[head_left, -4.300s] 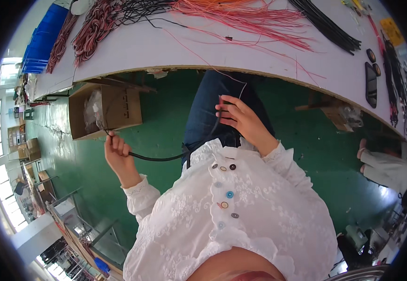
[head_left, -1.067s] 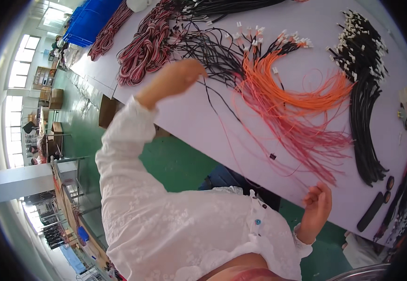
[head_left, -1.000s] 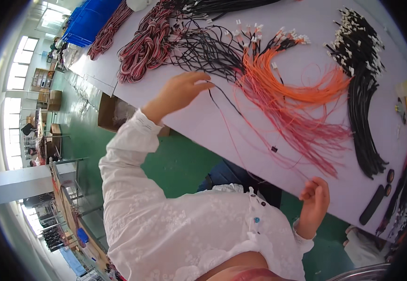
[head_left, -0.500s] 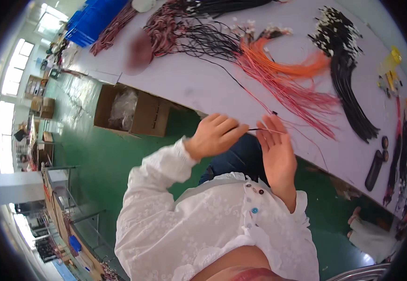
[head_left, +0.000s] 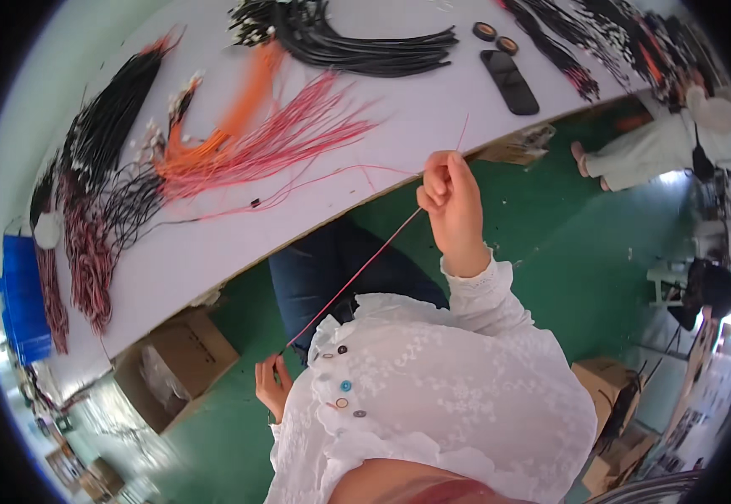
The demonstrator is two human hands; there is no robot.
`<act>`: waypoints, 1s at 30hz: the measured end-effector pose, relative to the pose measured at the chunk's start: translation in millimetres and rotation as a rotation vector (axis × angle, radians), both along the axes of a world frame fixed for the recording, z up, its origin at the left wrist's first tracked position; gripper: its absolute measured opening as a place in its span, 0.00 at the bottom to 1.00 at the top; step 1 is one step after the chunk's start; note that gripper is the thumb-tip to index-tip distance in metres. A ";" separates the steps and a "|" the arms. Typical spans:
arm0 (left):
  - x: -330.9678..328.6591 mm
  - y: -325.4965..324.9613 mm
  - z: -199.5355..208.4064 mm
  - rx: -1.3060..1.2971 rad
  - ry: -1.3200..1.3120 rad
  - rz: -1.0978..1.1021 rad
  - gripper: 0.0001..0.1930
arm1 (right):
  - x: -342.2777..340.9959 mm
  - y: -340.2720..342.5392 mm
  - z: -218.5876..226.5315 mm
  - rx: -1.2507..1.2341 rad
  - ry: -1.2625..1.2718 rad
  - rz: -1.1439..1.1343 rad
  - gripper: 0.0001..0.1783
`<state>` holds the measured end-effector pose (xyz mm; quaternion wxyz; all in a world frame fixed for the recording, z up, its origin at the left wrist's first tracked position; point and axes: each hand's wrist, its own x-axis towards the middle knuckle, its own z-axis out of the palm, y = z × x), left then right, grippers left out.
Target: Assembling wire harnesses by inserting colored wires into black plastic connectors at a workstation.
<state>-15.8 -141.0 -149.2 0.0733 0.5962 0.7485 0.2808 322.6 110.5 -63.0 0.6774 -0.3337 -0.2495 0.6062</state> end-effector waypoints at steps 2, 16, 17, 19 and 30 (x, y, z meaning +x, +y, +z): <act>-2.8 -2.9 -9.2 -0.027 -0.060 0.019 0.03 | 3.8 -2.9 6.3 0.106 -0.114 0.027 0.21; 88.1 207.0 127.6 0.035 -0.756 -0.528 0.13 | -46.7 -15.2 35.8 0.310 -0.653 0.663 0.23; 94.0 217.0 138.1 0.012 -0.922 -0.623 0.12 | -52.2 -13.8 36.7 0.361 -0.740 0.679 0.22; 100.2 231.9 150.5 -0.049 -1.075 -0.679 0.12 | -57.7 -11.5 38.8 0.330 -0.721 0.717 0.22; 83.0 261.2 132.4 0.042 -1.040 -0.530 0.07 | -74.3 9.2 27.2 0.141 -0.496 0.499 0.07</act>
